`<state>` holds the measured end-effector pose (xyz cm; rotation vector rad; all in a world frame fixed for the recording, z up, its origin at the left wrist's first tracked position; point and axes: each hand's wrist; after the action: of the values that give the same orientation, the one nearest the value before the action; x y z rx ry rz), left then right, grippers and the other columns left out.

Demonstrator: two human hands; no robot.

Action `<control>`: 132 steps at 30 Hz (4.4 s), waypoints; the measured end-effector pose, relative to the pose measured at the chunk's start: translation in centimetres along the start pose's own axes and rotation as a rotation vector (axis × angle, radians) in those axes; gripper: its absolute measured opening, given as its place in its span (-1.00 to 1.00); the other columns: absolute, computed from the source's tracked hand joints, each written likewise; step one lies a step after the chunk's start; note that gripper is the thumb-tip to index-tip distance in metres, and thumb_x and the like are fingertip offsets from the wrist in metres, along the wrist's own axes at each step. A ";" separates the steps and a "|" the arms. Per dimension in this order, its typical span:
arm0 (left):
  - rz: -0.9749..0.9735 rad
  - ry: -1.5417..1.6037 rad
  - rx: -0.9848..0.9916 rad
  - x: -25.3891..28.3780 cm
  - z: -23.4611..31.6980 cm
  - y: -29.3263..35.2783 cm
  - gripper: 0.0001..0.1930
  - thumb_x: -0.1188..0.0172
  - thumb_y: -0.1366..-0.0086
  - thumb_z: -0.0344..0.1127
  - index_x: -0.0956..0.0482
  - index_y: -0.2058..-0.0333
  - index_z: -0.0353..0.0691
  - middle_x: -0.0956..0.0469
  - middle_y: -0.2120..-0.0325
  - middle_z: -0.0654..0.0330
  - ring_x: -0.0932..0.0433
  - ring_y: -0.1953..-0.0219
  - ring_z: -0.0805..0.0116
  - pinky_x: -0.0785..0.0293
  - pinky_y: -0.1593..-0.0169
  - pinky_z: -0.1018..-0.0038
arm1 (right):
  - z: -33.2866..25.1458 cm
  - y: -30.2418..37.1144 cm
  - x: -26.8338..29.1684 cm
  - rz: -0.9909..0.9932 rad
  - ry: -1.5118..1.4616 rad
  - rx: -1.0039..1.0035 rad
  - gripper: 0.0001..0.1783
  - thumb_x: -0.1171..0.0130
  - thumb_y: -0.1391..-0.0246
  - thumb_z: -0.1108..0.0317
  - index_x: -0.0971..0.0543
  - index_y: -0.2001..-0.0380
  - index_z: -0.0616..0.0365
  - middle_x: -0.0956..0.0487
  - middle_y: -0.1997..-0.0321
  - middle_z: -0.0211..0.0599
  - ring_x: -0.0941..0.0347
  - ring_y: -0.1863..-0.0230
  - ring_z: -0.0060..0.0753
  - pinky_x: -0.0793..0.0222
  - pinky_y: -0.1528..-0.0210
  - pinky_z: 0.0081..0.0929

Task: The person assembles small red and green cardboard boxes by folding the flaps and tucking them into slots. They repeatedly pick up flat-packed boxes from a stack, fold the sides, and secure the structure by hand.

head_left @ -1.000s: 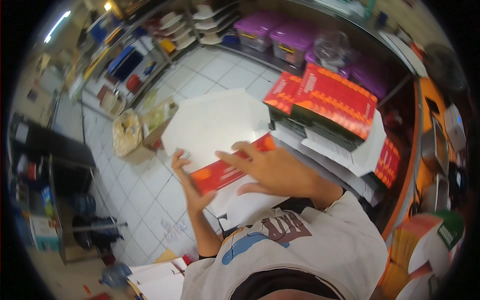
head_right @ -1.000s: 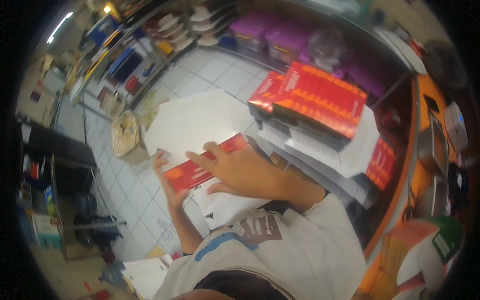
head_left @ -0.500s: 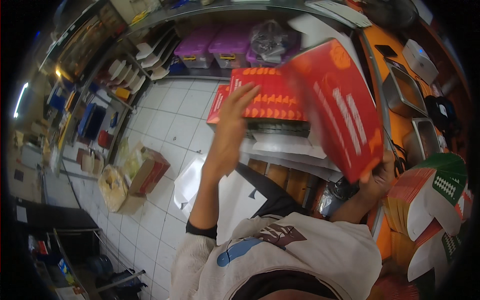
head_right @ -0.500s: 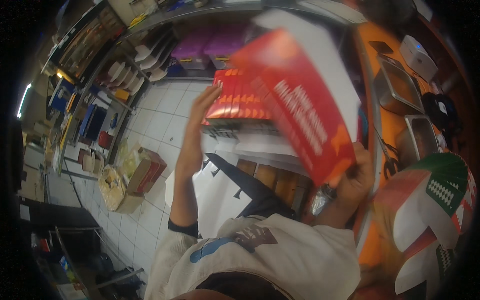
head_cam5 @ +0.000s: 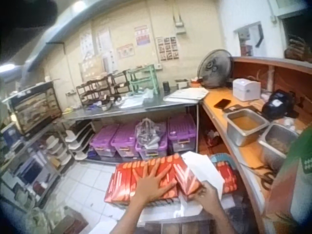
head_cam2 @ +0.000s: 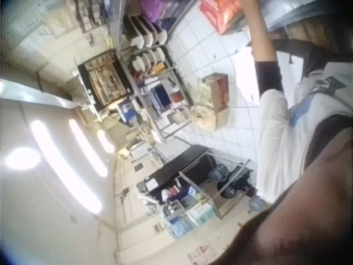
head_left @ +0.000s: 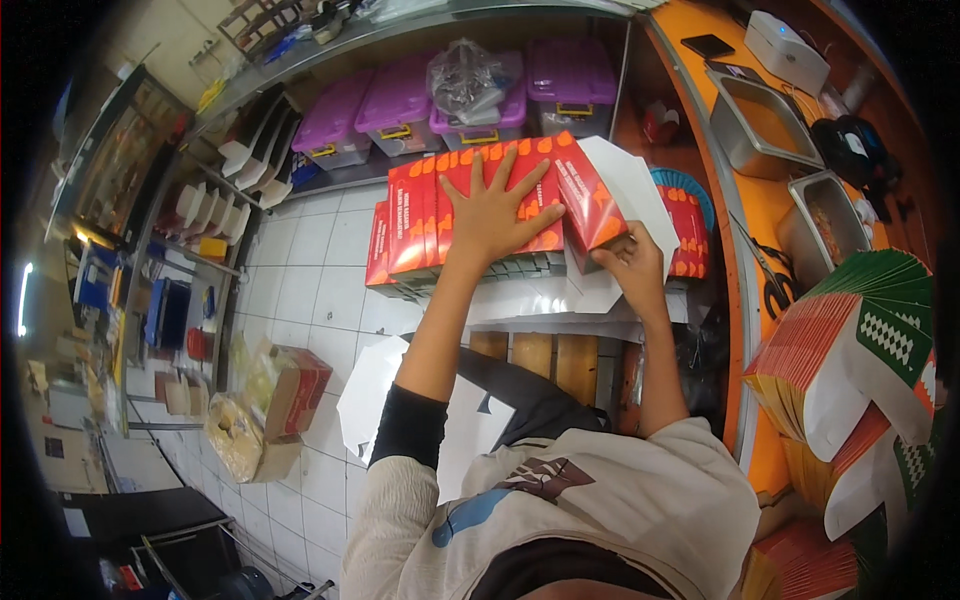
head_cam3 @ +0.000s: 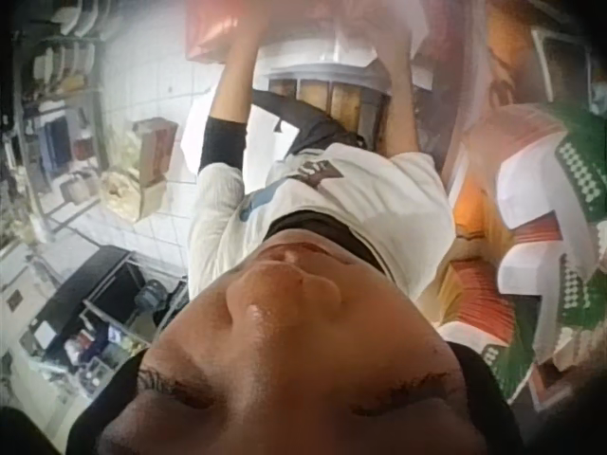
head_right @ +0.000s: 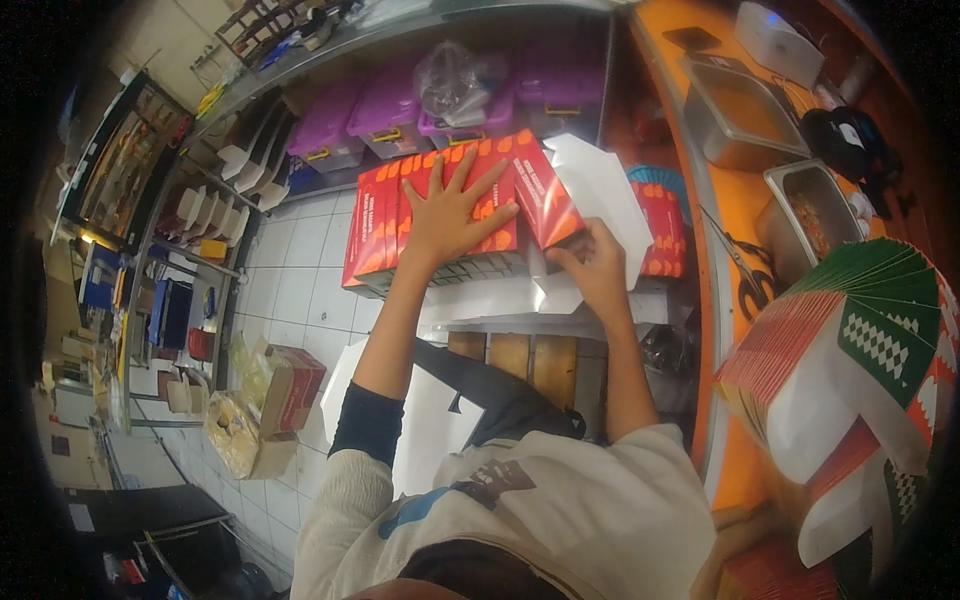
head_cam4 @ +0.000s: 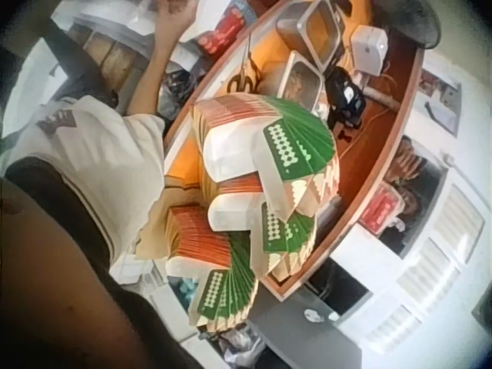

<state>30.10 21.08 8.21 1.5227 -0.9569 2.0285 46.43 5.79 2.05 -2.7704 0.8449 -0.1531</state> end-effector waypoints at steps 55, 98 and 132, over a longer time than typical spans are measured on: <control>0.239 0.458 1.636 -6.9 4.4 47.4 -0.14 -0.10 -0.24 0.00 0.12 -0.28 -0.42 0.06 -0.29 -0.23 0.26 -0.37 -0.18 0.32 -0.34 -0.03 | 5.1 19.9 -17.3 -0.779 0.826 0.365 -0.09 -0.41 0.26 0.10 -0.25 -0.14 0.28 -0.27 -0.12 0.00 -0.18 -0.13 0.02 -0.10 -0.13 -0.09; 0.156 -0.055 1.383 -6.1 3.4 39.7 -0.27 -0.15 -0.20 -0.26 -0.03 -0.29 -0.22 -0.07 -0.11 -0.13 -0.13 -0.10 -0.05 -0.10 -0.11 0.19 | 4.6 21.1 -16.4 -0.952 0.763 0.685 -0.72 0.02 0.00 0.42 -0.42 0.18 0.26 -0.41 -0.07 0.15 -0.31 -0.17 0.03 -0.05 -0.29 -0.03; 1.512 1.583 0.688 8.6 -5.6 34.3 -0.55 0.07 -0.37 0.00 -0.33 -0.05 -0.22 -0.46 0.22 0.21 -0.46 0.18 0.38 -0.47 0.09 0.38 | -9.0 12.7 -27.1 -1.328 -0.447 0.580 -0.47 -0.15 0.08 0.63 -0.58 0.01 -0.12 -0.34 -0.02 -0.28 -0.37 0.07 -0.32 -0.43 0.11 -0.45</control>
<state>0.09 1.67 6.28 -1.4849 -0.5315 3.3671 15.68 9.05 6.70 -2.1661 -1.0270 0.0149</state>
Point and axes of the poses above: each hand's wrist, its own y-axis away from the middle knuckle, its own x-axis out of the back of the hand, z = x × y
